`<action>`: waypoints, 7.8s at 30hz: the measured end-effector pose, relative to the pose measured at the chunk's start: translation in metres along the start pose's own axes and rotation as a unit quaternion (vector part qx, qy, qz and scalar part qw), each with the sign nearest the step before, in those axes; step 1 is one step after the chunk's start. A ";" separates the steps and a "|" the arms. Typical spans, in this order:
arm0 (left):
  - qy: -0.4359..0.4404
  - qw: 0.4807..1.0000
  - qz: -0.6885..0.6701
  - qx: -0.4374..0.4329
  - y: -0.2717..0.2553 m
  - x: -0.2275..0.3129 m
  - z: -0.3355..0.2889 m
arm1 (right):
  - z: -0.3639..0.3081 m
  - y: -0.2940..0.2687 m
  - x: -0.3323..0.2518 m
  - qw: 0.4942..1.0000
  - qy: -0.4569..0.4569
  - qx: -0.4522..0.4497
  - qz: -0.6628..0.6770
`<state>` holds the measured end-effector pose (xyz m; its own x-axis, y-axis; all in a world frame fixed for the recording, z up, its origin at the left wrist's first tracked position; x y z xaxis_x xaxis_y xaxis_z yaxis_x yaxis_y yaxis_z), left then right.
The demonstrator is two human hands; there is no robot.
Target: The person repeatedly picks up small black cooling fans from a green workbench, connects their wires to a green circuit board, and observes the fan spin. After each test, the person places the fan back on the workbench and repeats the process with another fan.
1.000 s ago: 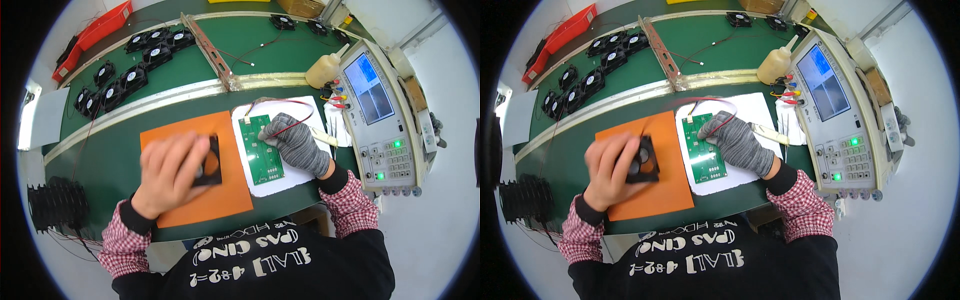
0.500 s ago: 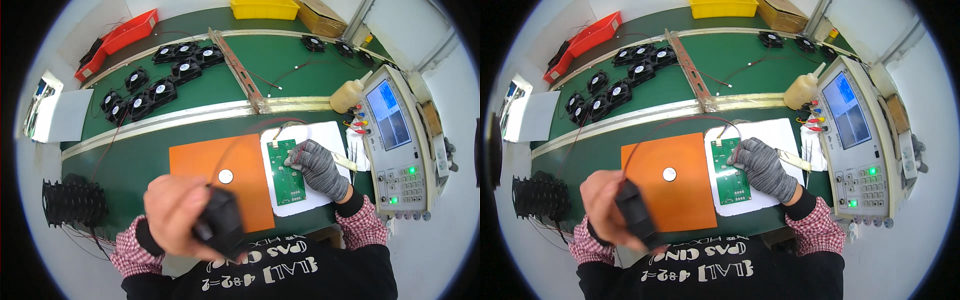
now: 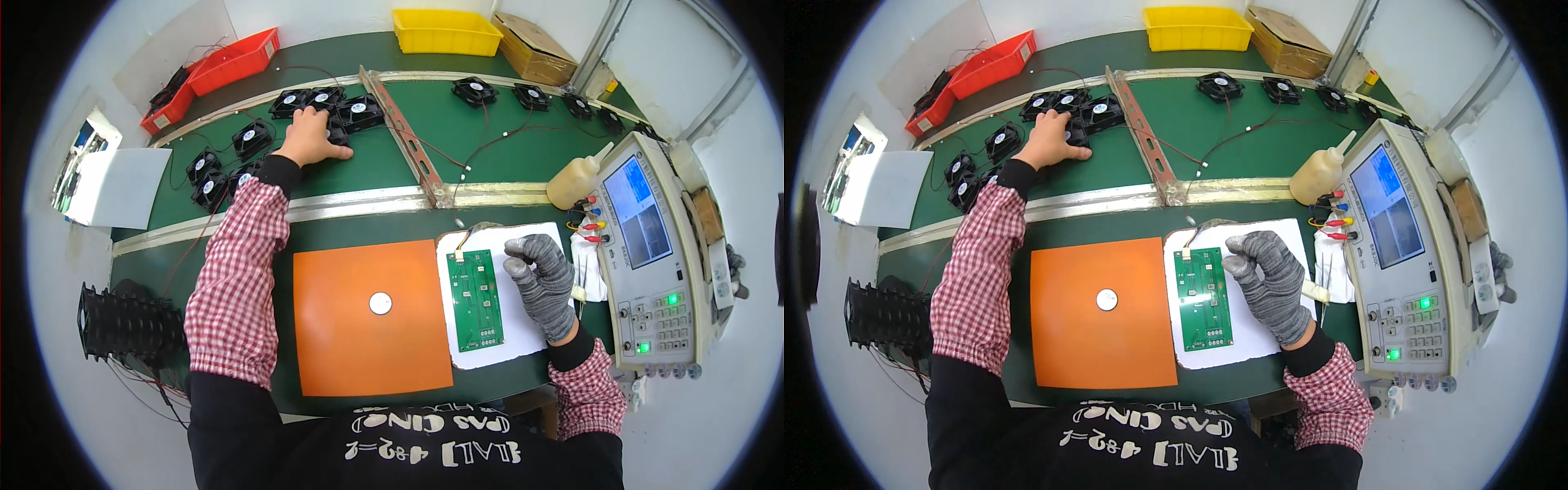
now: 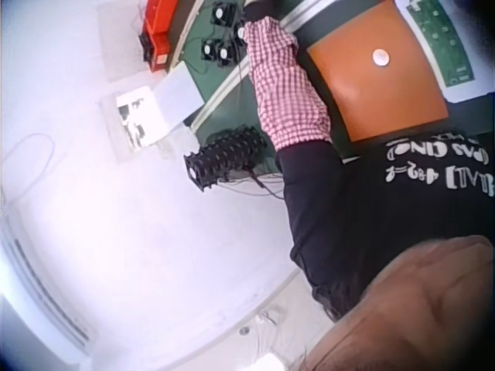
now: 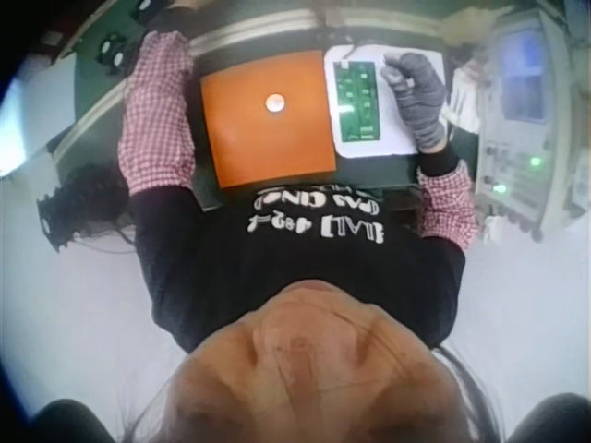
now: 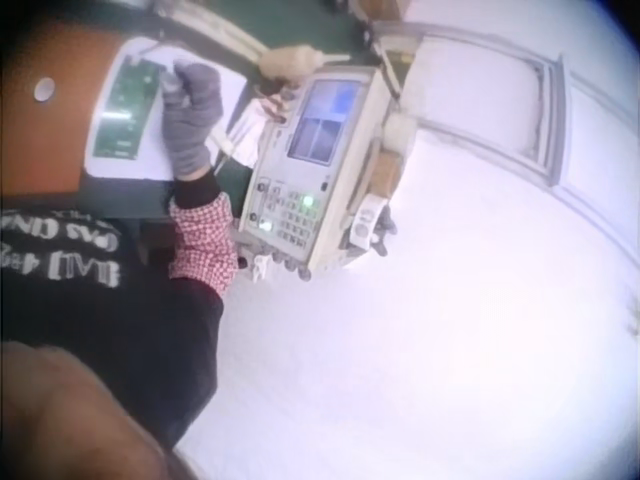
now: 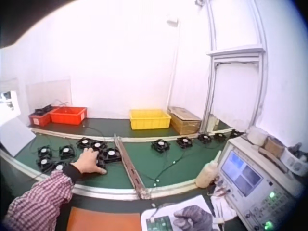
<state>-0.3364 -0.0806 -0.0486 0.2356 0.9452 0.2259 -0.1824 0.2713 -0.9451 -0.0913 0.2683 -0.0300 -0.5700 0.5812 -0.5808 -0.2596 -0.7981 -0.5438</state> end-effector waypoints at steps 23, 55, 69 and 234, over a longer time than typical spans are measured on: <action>0.570 0.734 -0.289 -0.229 -0.097 0.283 -0.329 | -0.042 0.075 -0.118 0.905 -0.200 -0.337 0.164; 0.304 0.934 -0.179 0.061 -0.080 0.200 -0.263 | -0.021 0.048 0.015 0.981 0.066 -0.181 0.036; 0.341 0.861 -0.374 0.055 -0.158 0.209 -0.275 | -0.021 0.044 0.013 0.979 0.059 -0.192 -0.031; 0.378 0.849 -0.325 0.174 -0.154 0.197 -0.280 | -0.017 0.045 0.012 0.981 0.044 -0.188 -0.012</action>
<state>0.0050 0.0136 0.0751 0.9162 0.2230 0.3330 -0.0179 0.8529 -0.5218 -0.0964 0.2424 -0.0719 -0.4928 0.6234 -0.6071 0.0442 -0.6788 -0.7330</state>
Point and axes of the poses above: each hand's wrist, its own z-axis towards the middle knuckle, its own y-axis out of the palm, x = y × z, the point moved 10 cm from there along z, towards the middle knuckle, and after that the axes turned 10 degrees about -z, right-handed, at the moved point
